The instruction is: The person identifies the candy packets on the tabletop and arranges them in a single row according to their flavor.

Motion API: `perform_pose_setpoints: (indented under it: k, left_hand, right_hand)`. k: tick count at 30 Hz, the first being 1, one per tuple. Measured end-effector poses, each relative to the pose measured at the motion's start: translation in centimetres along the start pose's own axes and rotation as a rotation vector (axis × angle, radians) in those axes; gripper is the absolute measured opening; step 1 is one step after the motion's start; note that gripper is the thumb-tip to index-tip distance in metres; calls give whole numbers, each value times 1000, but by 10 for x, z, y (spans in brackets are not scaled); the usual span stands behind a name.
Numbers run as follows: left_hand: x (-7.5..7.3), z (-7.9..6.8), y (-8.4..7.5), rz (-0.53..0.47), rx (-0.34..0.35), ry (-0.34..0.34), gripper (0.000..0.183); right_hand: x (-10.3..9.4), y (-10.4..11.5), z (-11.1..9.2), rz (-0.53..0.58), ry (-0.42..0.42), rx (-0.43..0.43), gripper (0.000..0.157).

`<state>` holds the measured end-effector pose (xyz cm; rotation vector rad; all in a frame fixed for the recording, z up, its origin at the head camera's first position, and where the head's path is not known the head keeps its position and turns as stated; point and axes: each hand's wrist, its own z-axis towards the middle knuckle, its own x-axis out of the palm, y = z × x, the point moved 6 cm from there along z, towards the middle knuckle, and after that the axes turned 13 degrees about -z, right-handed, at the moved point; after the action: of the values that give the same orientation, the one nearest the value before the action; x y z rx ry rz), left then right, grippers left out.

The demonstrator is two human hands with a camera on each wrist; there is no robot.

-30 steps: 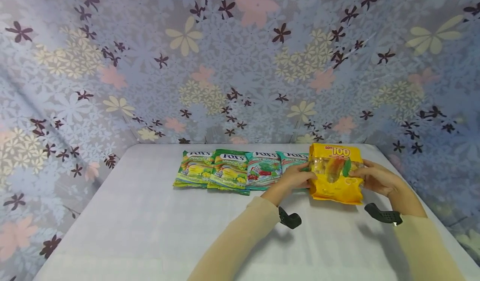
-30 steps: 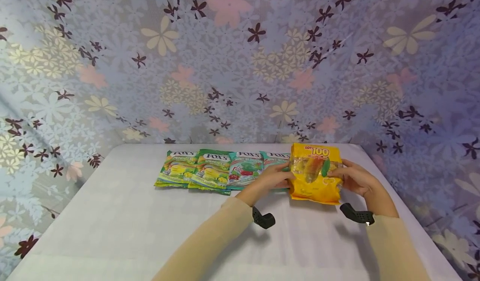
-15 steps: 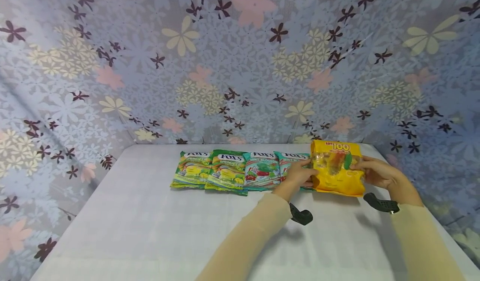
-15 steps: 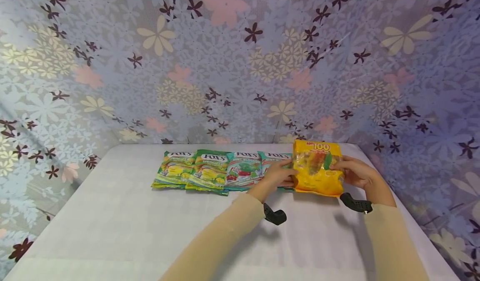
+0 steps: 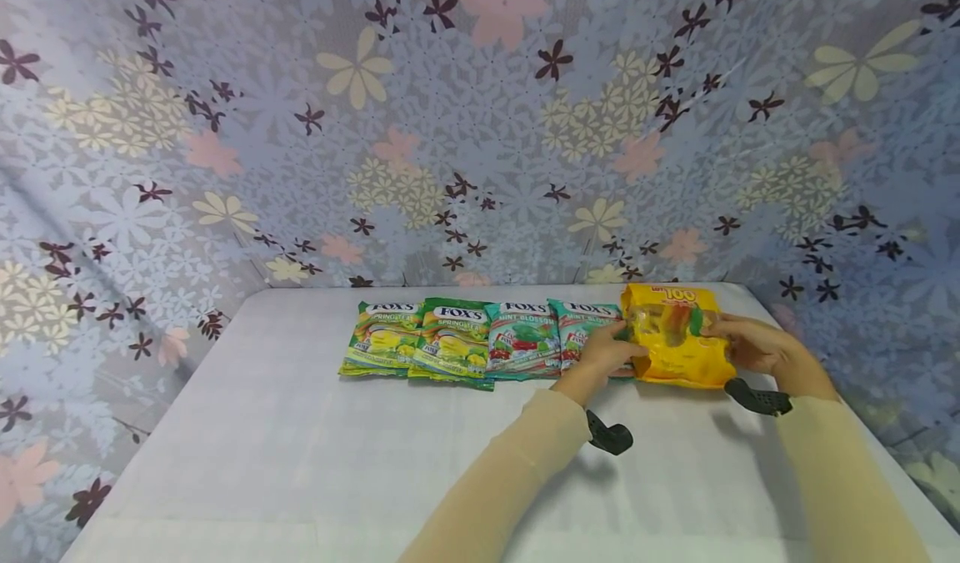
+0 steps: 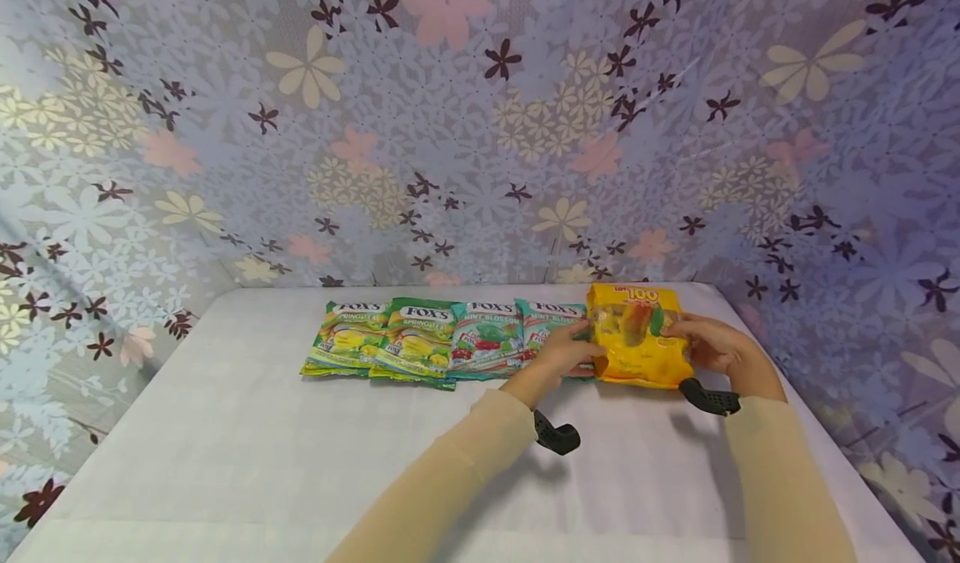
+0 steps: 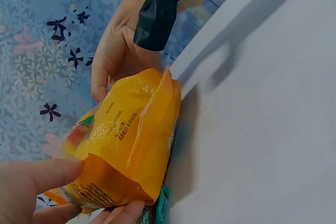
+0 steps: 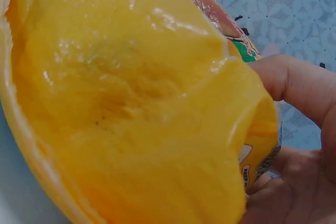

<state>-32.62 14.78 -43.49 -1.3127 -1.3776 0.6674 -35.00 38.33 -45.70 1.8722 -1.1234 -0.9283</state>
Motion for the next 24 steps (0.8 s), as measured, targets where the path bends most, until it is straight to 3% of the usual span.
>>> perform_pose_setpoints:
  k: [4,7,13,16,20,24]
  left_hand:
    - [1,0,-1,41,4,-6,55]
    - [1,0,-1,141,16,-25,56]
    - [1,0,-7,544,133,-85,56]
    - [1,-2,-11,672,183,-113,55]
    - [0,-3,-13,696,209,-113,52]
    - [1,-2,-13,707,241,-27,52]
  right_hand:
    - [0,0,2,-54,-8,11,95]
    - [0,-1,3,-89,-33,44,95]
    - [-2,0,4,-120,-93,83,93]
    - [0,0,2,-122,-109,83,91]
    - [1,1,-1,-147,-118,83,92]
    - [-3,5,-6,-185,-192,70,93]
